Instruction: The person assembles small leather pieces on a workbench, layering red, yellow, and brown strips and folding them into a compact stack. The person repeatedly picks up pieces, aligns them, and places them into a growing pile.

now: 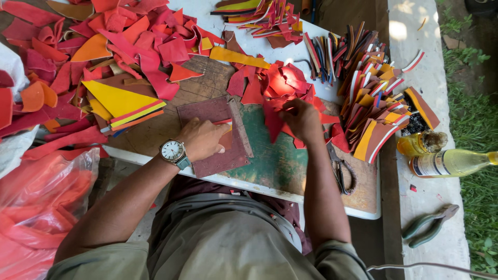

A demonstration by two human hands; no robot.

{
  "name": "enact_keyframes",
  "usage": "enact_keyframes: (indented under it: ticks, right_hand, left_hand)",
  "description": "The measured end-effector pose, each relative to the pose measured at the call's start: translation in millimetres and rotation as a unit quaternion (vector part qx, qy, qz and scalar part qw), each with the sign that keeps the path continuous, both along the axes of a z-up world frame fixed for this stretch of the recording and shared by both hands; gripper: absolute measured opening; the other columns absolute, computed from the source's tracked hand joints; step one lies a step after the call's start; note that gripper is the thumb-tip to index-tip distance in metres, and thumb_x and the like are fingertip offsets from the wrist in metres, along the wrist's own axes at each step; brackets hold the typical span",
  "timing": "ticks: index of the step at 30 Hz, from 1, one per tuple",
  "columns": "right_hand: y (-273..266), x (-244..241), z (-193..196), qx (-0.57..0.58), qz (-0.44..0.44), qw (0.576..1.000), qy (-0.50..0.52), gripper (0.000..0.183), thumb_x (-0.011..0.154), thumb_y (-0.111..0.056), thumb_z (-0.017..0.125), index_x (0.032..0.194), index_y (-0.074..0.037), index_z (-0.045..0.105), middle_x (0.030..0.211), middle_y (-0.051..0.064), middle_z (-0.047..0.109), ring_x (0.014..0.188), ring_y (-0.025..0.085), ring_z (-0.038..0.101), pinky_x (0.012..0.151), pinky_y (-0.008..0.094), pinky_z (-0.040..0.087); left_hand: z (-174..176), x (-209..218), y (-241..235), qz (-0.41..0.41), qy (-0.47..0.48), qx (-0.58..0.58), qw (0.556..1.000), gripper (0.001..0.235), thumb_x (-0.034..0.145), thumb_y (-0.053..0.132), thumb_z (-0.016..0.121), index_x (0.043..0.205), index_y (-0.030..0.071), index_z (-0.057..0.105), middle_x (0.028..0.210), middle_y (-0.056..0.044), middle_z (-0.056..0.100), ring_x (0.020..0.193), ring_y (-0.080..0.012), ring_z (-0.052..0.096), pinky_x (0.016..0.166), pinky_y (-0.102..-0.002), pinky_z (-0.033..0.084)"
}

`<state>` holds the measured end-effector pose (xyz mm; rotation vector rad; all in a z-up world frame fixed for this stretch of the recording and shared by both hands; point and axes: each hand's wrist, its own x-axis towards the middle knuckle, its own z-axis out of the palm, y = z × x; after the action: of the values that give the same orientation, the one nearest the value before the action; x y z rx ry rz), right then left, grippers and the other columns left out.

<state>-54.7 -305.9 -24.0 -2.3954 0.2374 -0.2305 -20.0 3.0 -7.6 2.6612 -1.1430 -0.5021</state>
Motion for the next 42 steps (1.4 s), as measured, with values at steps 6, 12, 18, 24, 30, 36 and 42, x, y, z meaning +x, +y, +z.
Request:
enact_keyframes:
  ticks: [6,12,18,24,30,36,42]
  right_hand:
    - [-1,21,22,-0.142,0.028,0.989,-0.021,0.018,0.090,-0.018,0.077,0.106,-0.011,0.075,0.117,0.008,0.070,0.094,0.026,0.071,0.081,0.042,0.055]
    - [49,84,-20,-0.327,0.347,0.850,-0.224,0.052,0.081,0.003,0.065,0.131,-0.013,0.068,0.136,0.003,0.068,0.119,0.021,0.065,0.104,0.046,0.048]
    - [47,93,-17,-0.370,0.266,0.888,0.069,0.057,0.088,-0.007,0.062,0.143,-0.019,0.060,0.139,0.006,0.057,0.131,0.029,0.053,0.106,0.043,0.045]
    - [57,92,-22,-0.439,0.352,0.809,-0.173,0.063,0.083,-0.010,0.056,0.144,-0.023,0.062,0.142,0.006,0.057,0.117,0.027,0.054,0.098,0.049,0.043]
    - [42,101,-23,-0.417,0.305,0.856,-0.007,0.039,0.103,-0.018,0.052,0.138,-0.029,0.067,0.126,0.006,0.058,0.120,0.027,0.055,0.102,0.046,0.047]
    - [45,104,-5,-0.414,0.315,0.851,-0.071,0.029,0.094,-0.021,0.058,0.118,-0.026,0.074,0.124,0.005,0.058,0.123,0.025,0.054,0.094,0.044,0.047]
    - [38,88,44,-0.176,0.307,0.918,-0.178,0.026,0.085,-0.003,0.078,0.104,-0.016,0.065,0.108,0.000,0.069,0.104,0.025,0.068,0.095,0.041,0.054]
  left_hand:
    - [-17,9,0,-0.012,0.002,-0.027,1.000,0.063,0.079,0.034,0.080,0.135,0.015,0.056,0.101,-0.016,0.074,0.099,-0.0376,0.070,0.090,-0.055,0.048]
    - [-29,56,6,-0.068,0.096,-0.021,0.993,0.088,0.064,0.030,0.090,0.142,0.020,0.052,0.108,-0.020,0.072,0.102,-0.0406,0.068,0.091,-0.049,0.053]
    - [-32,75,3,-0.113,0.120,-0.010,0.986,0.090,0.056,0.028,0.095,0.135,0.021,0.053,0.111,-0.016,0.072,0.105,-0.0376,0.069,0.089,-0.049,0.052]
    - [-25,70,1,-0.109,0.108,0.000,0.988,0.089,0.057,0.028,0.096,0.135,0.022,0.053,0.106,-0.017,0.073,0.102,-0.0382,0.069,0.088,-0.049,0.052]
    - [-20,64,4,-0.091,0.116,-0.010,0.989,0.089,0.059,0.025,0.093,0.138,0.021,0.054,0.094,-0.018,0.076,0.095,-0.0366,0.073,0.086,-0.048,0.053]
    - [-11,52,5,-0.063,0.113,0.002,0.992,0.091,0.062,0.024,0.093,0.143,0.023,0.052,0.098,-0.018,0.075,0.098,-0.0376,0.071,0.087,-0.048,0.054]
    - [-7,45,8,-0.055,0.100,0.007,0.993,0.090,0.066,0.022,0.088,0.148,0.024,0.050,0.111,-0.020,0.072,0.105,-0.0398,0.069,0.088,-0.049,0.055]
